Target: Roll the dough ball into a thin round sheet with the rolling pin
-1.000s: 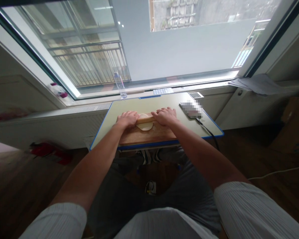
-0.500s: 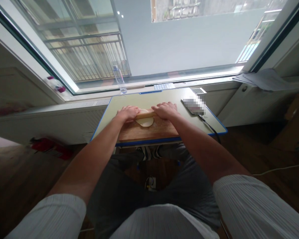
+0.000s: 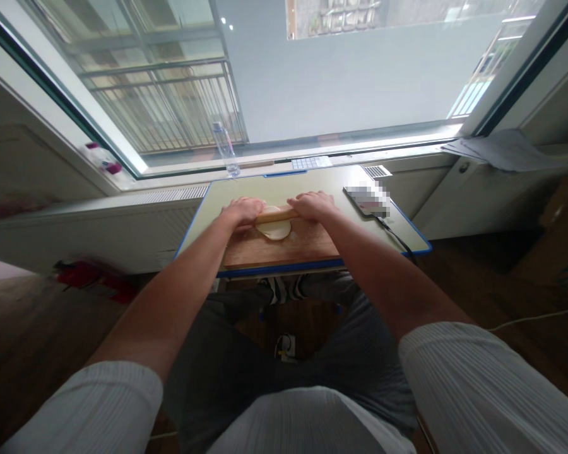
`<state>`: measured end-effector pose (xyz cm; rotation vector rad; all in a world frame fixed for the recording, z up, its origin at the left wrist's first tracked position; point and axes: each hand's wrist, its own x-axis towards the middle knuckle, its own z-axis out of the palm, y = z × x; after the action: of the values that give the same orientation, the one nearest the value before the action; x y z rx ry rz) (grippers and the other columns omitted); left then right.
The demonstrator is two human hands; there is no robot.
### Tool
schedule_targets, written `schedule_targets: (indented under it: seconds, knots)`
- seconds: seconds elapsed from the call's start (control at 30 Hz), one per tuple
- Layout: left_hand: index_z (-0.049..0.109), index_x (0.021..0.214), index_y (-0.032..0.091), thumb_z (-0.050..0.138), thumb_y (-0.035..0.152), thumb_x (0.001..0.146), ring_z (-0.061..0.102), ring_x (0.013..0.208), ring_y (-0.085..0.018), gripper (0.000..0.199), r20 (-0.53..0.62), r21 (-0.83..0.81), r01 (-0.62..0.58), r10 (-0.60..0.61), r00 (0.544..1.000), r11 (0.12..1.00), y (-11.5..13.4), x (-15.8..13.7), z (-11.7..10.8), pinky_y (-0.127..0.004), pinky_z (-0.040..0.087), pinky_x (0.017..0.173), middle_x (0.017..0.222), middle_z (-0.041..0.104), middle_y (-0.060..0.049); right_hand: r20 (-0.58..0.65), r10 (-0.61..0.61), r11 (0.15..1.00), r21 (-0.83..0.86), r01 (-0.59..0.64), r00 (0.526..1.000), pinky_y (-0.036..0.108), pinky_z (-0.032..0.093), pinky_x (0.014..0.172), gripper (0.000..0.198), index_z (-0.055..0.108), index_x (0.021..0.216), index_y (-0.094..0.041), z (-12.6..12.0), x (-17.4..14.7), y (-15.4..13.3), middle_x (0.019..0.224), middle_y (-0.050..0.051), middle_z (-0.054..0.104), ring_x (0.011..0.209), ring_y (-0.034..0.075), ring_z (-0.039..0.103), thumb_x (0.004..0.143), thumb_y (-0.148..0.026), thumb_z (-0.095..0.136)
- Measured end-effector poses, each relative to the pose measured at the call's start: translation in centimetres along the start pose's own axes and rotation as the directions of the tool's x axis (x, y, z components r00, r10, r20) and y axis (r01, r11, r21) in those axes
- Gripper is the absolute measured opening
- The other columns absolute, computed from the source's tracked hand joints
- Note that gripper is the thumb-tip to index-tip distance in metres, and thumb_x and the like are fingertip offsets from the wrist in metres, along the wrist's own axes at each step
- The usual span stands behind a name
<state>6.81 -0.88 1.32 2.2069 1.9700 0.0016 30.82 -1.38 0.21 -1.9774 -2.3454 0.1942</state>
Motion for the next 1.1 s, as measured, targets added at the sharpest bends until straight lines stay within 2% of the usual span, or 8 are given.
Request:
schedule_targets:
  seconds: [0.17, 0.33, 0.5, 0.67, 0.8, 0.93, 1.1]
  knots:
    - [0.067, 0.155, 0.038, 0.031, 0.063, 0.108, 0.055, 0.155, -0.040, 0.065, 0.007, 0.013, 0.001, -0.001, 1.000, 1.000, -0.1, 0.9, -0.1, -0.069, 0.043, 0.125, 0.170, 0.060, -0.011, 0.036, 0.052, 0.997, 0.050, -0.054, 0.998, 0.050, 0.045, 0.118, 0.068, 0.074, 0.148, -0.036, -0.3, 0.7, -0.2, 0.160, 0.009, 0.068, 0.141, 0.034, 0.064, 0.111, -0.074, 0.032]
    - [0.073, 0.148, 0.039, 0.038, 0.062, 0.105, 0.058, 0.150, -0.040, 0.060, 0.003, 0.041, -0.035, 0.035, 0.999, 0.999, -0.2, 1.6, -0.3, -0.067, 0.045, 0.123, 0.164, 0.064, -0.012, 0.031, 0.075, 0.994, 0.075, -0.077, 0.997, 0.053, 0.044, 0.121, 0.070, 0.073, 0.152, -0.034, -0.4, 1.4, -0.3, 0.163, 0.010, 0.066, 0.142, 0.036, 0.063, 0.109, -0.074, 0.035]
    - [0.076, 0.143, 0.028, 0.032, 0.052, 0.107, 0.062, 0.144, -0.040, 0.062, -0.138, 0.029, 0.011, -0.007, 0.990, 1.000, 0.2, 1.0, -0.5, -0.065, 0.048, 0.120, 0.160, 0.066, -0.017, 0.035, 0.116, 0.987, 0.110, -0.119, 0.993, 0.056, 0.044, 0.122, 0.072, 0.073, 0.152, -0.034, -0.8, 1.6, -0.6, 0.164, 0.009, 0.065, 0.146, 0.039, 0.061, 0.107, -0.078, 0.038]
    - [0.080, 0.132, 0.023, 0.033, 0.045, 0.108, 0.064, 0.139, -0.036, 0.057, -0.270, 0.037, 0.037, -0.026, 0.962, 0.999, 0.7, 0.6, -0.8, -0.054, 0.050, 0.118, 0.150, 0.073, -0.016, 0.042, 0.130, 0.984, 0.113, -0.134, 0.991, 0.052, 0.046, 0.120, 0.072, 0.076, 0.148, -0.029, -1.2, 2.4, -0.8, 0.160, 0.012, 0.067, 0.144, 0.037, 0.063, 0.108, -0.077, 0.040]
    - [0.081, 0.128, 0.020, 0.035, 0.039, 0.108, 0.065, 0.138, -0.036, 0.054, -0.330, 0.009, 0.050, -0.045, 0.943, 0.999, 0.7, 1.1, -0.9, -0.052, 0.049, 0.118, 0.145, 0.075, -0.018, 0.033, 0.156, 0.979, 0.126, -0.159, 0.987, 0.051, 0.048, 0.118, 0.072, 0.077, 0.143, -0.022, -1.1, 3.1, -0.8, 0.158, 0.016, 0.068, 0.142, 0.038, 0.065, 0.107, -0.074, 0.045]
    - [0.078, 0.131, 0.017, 0.034, 0.035, 0.108, 0.063, 0.139, -0.036, 0.053, -0.388, -0.024, 0.054, -0.059, 0.920, 0.998, 0.7, 2.0, -0.9, -0.050, 0.045, 0.120, 0.142, 0.075, -0.019, -0.033, 0.179, 0.974, 0.150, -0.172, 0.983, 0.052, 0.051, 0.116, 0.073, 0.076, 0.142, -0.016, -0.7, 3.9, -0.5, 0.151, 0.021, 0.072, 0.137, 0.039, 0.067, 0.106, -0.074, 0.050]
    - [0.071, 0.145, 0.016, 0.035, 0.037, 0.109, 0.059, 0.142, -0.038, 0.055, -0.446, -0.072, 0.044, -0.071, 0.892, 0.996, 0.5, 3.2, -1.1, -0.055, 0.035, 0.127, 0.140, 0.073, -0.020, -0.110, 0.216, 0.961, 0.199, -0.191, 0.970, 0.054, 0.051, 0.115, 0.072, 0.073, 0.145, -0.013, -0.2, 4.9, -0.1, 0.147, 0.024, 0.071, 0.135, 0.040, 0.067, 0.106, -0.071, 0.057]
